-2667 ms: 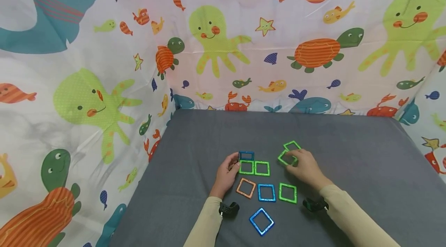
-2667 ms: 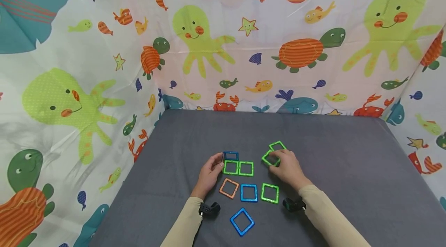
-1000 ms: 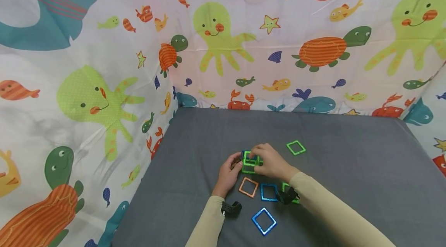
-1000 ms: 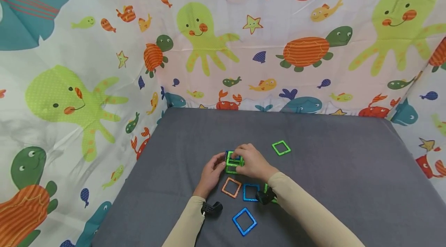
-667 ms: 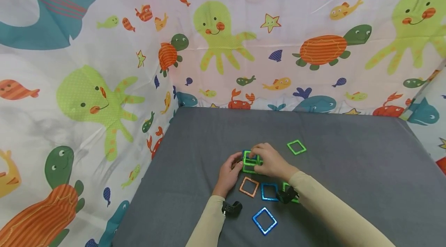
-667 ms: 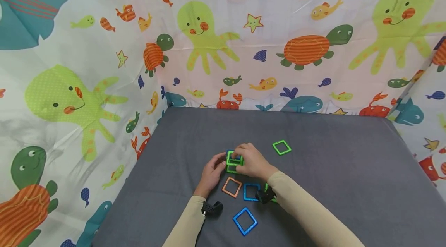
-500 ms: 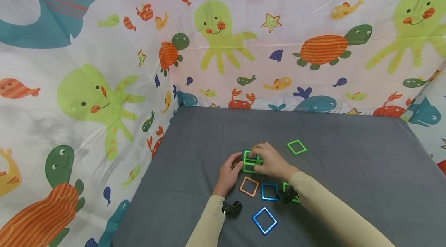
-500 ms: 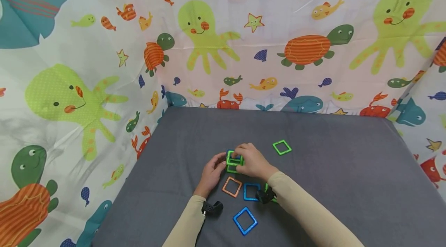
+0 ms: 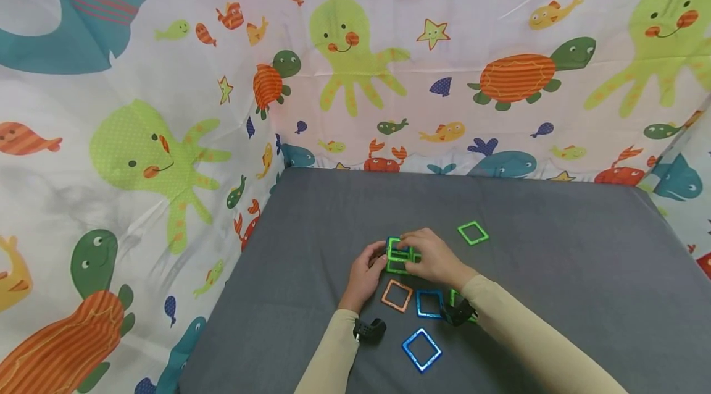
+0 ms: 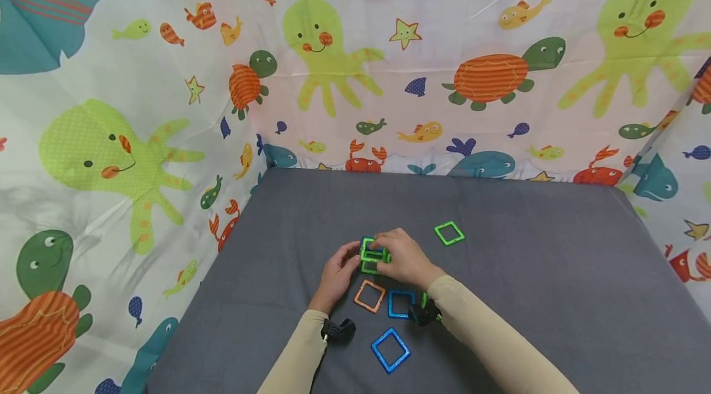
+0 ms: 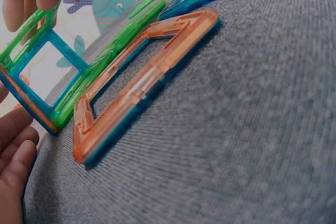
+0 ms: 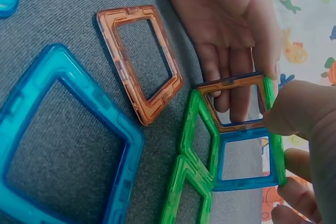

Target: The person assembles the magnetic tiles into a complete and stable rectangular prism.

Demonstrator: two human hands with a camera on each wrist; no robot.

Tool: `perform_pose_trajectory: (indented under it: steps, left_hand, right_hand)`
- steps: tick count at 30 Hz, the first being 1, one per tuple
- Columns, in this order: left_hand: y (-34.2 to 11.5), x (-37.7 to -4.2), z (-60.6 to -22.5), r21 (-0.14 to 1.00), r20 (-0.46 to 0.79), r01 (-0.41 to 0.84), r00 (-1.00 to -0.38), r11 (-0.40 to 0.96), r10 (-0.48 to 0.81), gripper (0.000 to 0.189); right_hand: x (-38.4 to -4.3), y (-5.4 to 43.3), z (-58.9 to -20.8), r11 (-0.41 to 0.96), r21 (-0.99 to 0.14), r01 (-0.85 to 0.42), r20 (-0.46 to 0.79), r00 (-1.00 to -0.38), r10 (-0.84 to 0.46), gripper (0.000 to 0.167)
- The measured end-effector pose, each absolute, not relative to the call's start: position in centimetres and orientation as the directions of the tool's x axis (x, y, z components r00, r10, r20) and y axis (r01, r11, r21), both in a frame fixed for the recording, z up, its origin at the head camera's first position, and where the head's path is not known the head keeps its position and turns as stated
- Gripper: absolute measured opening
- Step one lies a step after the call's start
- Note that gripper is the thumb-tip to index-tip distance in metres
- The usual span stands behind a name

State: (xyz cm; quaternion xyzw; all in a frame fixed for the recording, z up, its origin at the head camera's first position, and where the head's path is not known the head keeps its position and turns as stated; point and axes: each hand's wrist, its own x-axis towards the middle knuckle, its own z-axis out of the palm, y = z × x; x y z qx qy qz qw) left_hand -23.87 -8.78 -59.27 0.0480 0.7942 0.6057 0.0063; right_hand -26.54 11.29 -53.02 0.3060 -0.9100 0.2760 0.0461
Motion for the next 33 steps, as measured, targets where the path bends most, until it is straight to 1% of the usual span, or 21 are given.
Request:
perform_pose_trajectory:
  steps: [7, 15, 23, 28, 33]
  left_hand:
    - [-8.71, -23.80, -59.04, 0.962, 0.044, 0.064, -0.996, 0.264, 0.082, 0.037]
    - [-8.76, -23.78, -58.99, 0.960, 0.054, 0.078, -0.994, 0.268, 0.095, 0.041]
    - [-8.73, -23.75, -58.83, 0.959, 0.059, 0.085, -0.993, 0.271, 0.102, 0.042]
    - [-8.72, -23.78, -58.93, 0.954, 0.063, 0.092, -0.992, 0.284, 0.107, 0.042]
    - [-8.78, -23.96, -59.19, 0.951, 0.093, 0.122, -0.989, 0.284, 0.112, 0.041]
  right_hand:
    - [-26.27, 11.24, -53.08, 0.681, -0.462, -0.569, 0.239, -0.819, -0.522, 0.026]
    - [-26.47, 11.26, -53.30, 0.678, -0.420, -0.604, 0.265, -0.796, -0.545, 0.020]
    - [-26.64, 11.33, -53.03, 0.678, -0.372, -0.634, 0.271, -0.773, -0.574, 0.019]
    - [-26.65, 11.31, -52.91, 0.671, -0.361, -0.647, 0.279, -0.762, -0.585, 0.018]
    - [-26.58, 11.34, -52.95, 0.668, -0.362, -0.650, 0.288, -0.760, -0.582, 0.020]
